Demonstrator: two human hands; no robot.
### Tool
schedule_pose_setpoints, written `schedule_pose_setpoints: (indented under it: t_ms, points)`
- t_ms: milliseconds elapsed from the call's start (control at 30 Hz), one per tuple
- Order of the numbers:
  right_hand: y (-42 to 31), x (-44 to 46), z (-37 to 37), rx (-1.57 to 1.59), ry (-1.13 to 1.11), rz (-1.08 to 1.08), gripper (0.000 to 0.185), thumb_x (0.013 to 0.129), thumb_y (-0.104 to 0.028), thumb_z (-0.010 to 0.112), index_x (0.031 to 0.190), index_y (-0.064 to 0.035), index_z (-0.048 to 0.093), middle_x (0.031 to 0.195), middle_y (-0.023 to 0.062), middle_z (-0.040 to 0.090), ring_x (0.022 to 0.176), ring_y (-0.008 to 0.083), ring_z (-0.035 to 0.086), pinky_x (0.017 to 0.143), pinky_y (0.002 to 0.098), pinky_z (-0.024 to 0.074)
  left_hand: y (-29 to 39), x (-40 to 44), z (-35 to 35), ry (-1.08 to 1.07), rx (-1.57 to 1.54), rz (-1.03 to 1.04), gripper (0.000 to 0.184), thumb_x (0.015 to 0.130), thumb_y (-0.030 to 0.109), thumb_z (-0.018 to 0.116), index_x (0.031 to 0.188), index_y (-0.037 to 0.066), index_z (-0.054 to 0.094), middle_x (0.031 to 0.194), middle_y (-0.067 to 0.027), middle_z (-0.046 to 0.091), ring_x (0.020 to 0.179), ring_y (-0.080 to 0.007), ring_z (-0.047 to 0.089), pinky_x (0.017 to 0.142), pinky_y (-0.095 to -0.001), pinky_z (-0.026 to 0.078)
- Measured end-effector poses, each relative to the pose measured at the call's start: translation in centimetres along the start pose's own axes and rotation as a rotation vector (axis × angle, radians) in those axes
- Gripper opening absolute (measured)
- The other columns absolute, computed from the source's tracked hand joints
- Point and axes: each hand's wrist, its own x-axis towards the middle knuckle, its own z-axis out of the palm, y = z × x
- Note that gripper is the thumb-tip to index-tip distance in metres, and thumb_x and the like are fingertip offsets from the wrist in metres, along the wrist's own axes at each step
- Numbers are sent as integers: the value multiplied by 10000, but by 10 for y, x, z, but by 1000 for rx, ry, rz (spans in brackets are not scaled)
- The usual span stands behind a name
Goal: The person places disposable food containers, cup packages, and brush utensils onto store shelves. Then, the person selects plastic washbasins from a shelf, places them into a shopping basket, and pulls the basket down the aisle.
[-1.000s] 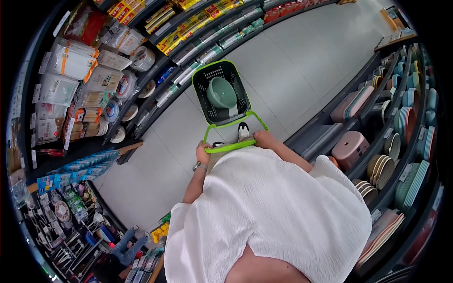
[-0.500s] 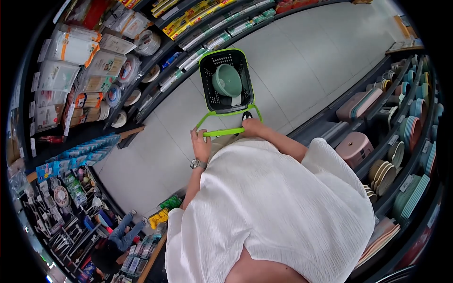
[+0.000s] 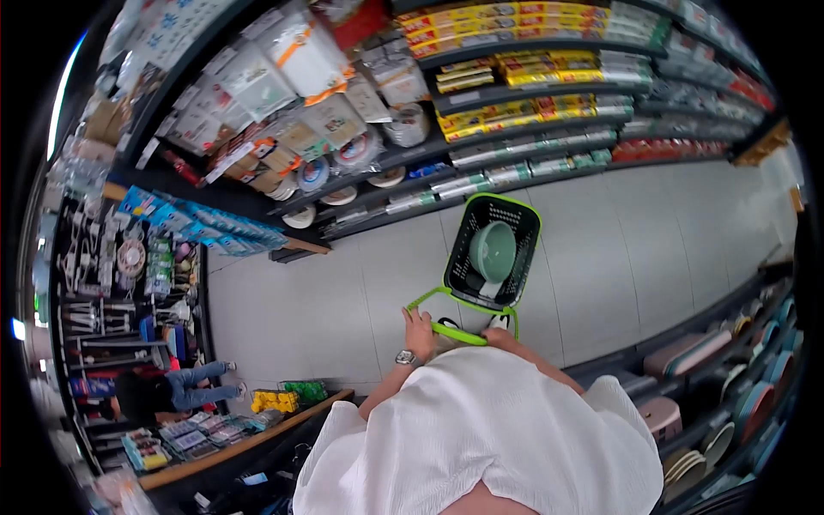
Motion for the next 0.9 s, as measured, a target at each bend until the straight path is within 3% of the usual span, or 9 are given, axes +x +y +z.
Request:
schedule_pose_setpoints:
  t_ms: [133,233,333,433,633,700,767,833,900]
  points:
    - [39,12,23,-23,-3,-140,320,862,-315,648,1095,-99,691,1018,158,710,950,333,688,823,404,540,4,-4,8,-35,28,-15,500,731,131,747,1130,-55,509,1253,-364,464,1278,-560,374,1159,-643,220]
    - [44,6,27,97,59,-178,237,853,-227,613,972,-43,702,1013,184,695,949,366,667,822,458,526,1,-10,14,-67,4,-31,575,715,124,754,1195,-43,485,1284,-359,436,1296,-599,329,1132,-627,284]
    - [33,-8,7,125,1,-117,265,854,-231,627,1030,-53,714,1041,181,698,996,350,668,865,423,527,1,-7,30,-35,-2,-23,568,725,132,738,1216,-21,495,1291,-334,437,1304,-622,301,1052,-602,415]
    - [28,-13,-7,-102,-66,-30,306,852,-274,637,1058,-62,719,1064,185,697,1020,350,665,881,425,523,11,-4,29,-59,-36,-2,470,803,193,670,1138,-92,505,1225,-376,445,1245,-650,314,1090,-664,313]
    - [30,-30,-18,-61,-22,43,362,831,-360,656,1035,-69,724,1082,188,700,1047,347,654,897,423,514,15,-2,32,-122,-101,16,462,794,231,670,1145,-45,550,1267,-357,453,1312,-643,231,1104,-653,297]
    - [32,-33,-15,-54,69,-66,228,816,-182,608,990,-72,706,965,189,694,941,358,672,829,433,541,13,1,35,-116,-72,36,465,778,248,680,1137,-28,576,1265,-343,467,1308,-621,248,1123,-660,246]
    - [34,-35,-14,-42,64,-56,230,822,-163,594,1001,-71,705,987,184,693,957,354,669,837,428,536,17,1,30,-132,-148,4,437,773,234,678,1115,-26,600,1244,-333,481,1288,-598,285,1138,-664,199]
    - [47,-27,-5,1,64,-87,306,839,-299,654,1034,-73,725,1044,189,705,1002,352,667,857,437,523,34,5,-3,-194,-132,9,436,770,236,681,1113,-23,608,1231,-327,485,1274,-583,306,1139,-665,196]
    - [52,-23,-4,-8,61,-86,294,837,-283,654,1029,-74,726,1035,187,706,993,352,669,850,440,525,35,7,0,-257,-116,14,435,768,239,683,1111,-21,615,1218,-322,489,1260,-569,328,1140,-666,193]
